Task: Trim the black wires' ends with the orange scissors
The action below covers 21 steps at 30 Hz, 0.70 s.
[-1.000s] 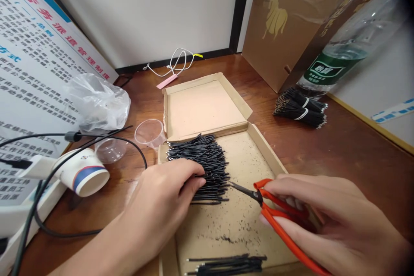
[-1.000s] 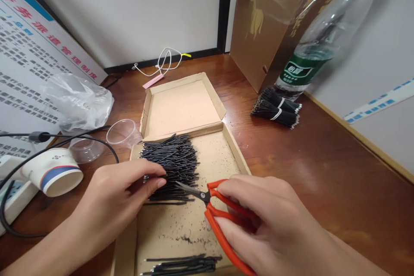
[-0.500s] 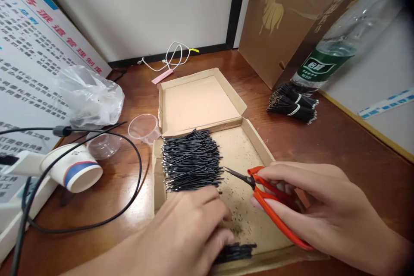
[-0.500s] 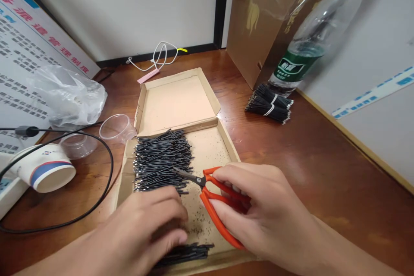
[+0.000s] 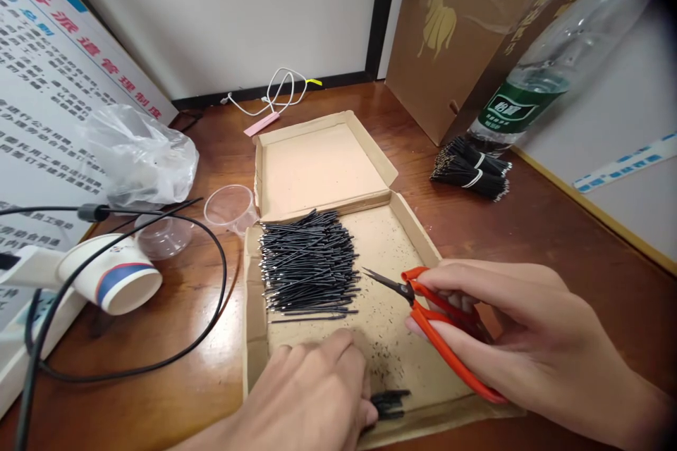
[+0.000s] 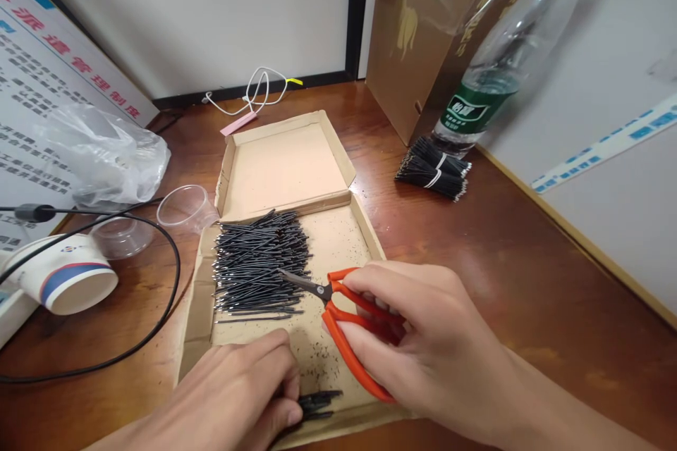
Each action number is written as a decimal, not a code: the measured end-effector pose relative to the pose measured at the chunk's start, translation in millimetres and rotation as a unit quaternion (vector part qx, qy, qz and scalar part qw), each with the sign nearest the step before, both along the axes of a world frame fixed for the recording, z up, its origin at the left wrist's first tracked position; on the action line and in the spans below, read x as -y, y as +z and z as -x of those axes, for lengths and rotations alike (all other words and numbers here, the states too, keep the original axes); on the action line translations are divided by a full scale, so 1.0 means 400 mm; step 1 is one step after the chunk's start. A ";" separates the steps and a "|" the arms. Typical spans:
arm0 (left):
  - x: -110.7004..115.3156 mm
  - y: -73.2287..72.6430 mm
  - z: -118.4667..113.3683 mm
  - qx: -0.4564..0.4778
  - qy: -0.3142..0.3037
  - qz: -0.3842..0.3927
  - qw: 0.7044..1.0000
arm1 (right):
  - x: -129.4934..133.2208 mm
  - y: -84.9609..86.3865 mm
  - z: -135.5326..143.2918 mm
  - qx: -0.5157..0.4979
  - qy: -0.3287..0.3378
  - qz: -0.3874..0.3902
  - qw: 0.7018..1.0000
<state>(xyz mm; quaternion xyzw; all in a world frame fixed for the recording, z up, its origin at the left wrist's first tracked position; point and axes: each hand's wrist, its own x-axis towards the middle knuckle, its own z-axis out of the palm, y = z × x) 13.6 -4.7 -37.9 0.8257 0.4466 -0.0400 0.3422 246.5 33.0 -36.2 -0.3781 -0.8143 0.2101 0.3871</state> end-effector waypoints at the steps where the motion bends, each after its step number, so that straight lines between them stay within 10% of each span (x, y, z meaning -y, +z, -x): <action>1: 0.000 -0.001 0.009 0.035 0.022 0.001 0.999 | -0.001 0.000 0.000 -0.008 0.006 -0.004 1.000; 13: -0.026 -0.007 0.045 0.161 0.116 0.062 0.978 | -0.002 -0.012 -0.002 0.007 -0.002 -0.022 1.000; 21: -0.037 0.065 0.034 0.128 0.226 0.095 0.961 | -0.006 -0.013 -0.003 0.022 0.002 -0.015 1.000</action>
